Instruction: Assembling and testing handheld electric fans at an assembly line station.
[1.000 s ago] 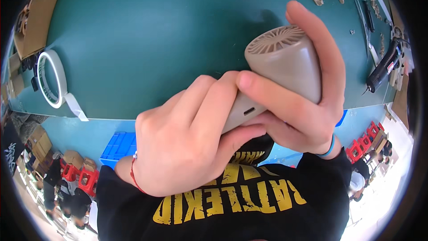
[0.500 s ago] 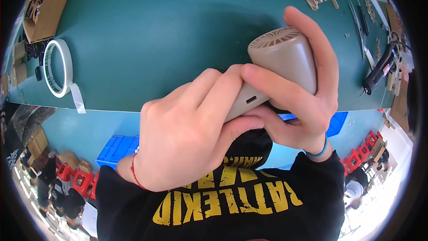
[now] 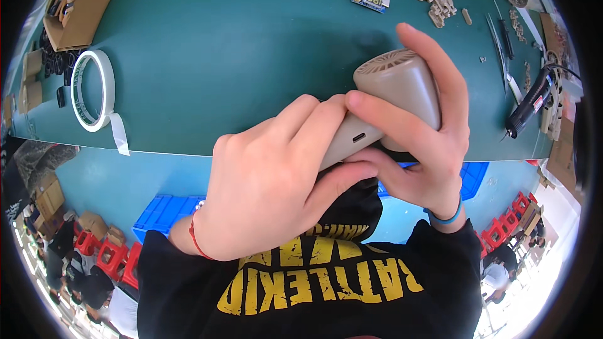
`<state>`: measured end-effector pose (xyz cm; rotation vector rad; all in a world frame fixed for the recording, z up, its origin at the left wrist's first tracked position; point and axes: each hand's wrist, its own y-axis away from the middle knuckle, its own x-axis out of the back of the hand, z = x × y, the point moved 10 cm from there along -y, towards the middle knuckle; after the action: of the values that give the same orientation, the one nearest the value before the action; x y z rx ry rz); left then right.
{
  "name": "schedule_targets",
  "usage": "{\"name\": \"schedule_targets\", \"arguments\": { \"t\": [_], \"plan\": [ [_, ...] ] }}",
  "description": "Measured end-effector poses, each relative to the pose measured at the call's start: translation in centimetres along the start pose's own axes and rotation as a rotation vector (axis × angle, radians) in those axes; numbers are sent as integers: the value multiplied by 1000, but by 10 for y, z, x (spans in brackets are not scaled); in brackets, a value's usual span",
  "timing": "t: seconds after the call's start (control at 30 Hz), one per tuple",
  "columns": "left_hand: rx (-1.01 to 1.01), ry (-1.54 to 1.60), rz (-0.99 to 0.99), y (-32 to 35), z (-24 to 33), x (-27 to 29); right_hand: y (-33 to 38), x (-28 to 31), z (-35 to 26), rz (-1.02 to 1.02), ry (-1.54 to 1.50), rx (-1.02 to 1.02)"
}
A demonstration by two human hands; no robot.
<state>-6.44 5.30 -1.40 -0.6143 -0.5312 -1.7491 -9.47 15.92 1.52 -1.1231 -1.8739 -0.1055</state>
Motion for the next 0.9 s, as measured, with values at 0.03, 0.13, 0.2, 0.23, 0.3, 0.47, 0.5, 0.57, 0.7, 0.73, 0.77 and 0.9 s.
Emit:
{"name": "schedule_targets", "arguments": {
  "t": [0.03,0.13,0.2,0.23,0.3,0.47,0.5,0.57,0.7,0.73,0.77,0.9],
  "plan": [
    [-5,8,1,1,-1,0,0,0,-1,3,3,6],
    [-19,25,2,1,1,1,-1,0,-1,-15,-32,-15],
    [-26,31,1,0,1,2,-1,0,-2,-37,-27,-37],
    [-40,41,7,0,2,3,-1,0,-2,-35,-26,-35],
    [-56,48,11,0,3,4,0,2,-3,-3,-8,-14],
    [-86,-4,50,1,5,7,-1,1,0,-44,-69,-6],
    [-99,-10,49,0,7,7,0,0,1,-77,-99,10],
    [-38,45,39,-2,1,7,8,4,18,-11,-269,-8],
    [145,567,-105,-4,-21,1,22,18,36,291,-783,-210],
    [123,631,-68,-3,-19,6,22,18,37,302,-785,-195],
    [112,618,-65,-1,-19,6,23,17,39,306,-771,-201],
    [147,911,-4,9,-25,4,25,15,41,247,-734,-241]
  ]
}}
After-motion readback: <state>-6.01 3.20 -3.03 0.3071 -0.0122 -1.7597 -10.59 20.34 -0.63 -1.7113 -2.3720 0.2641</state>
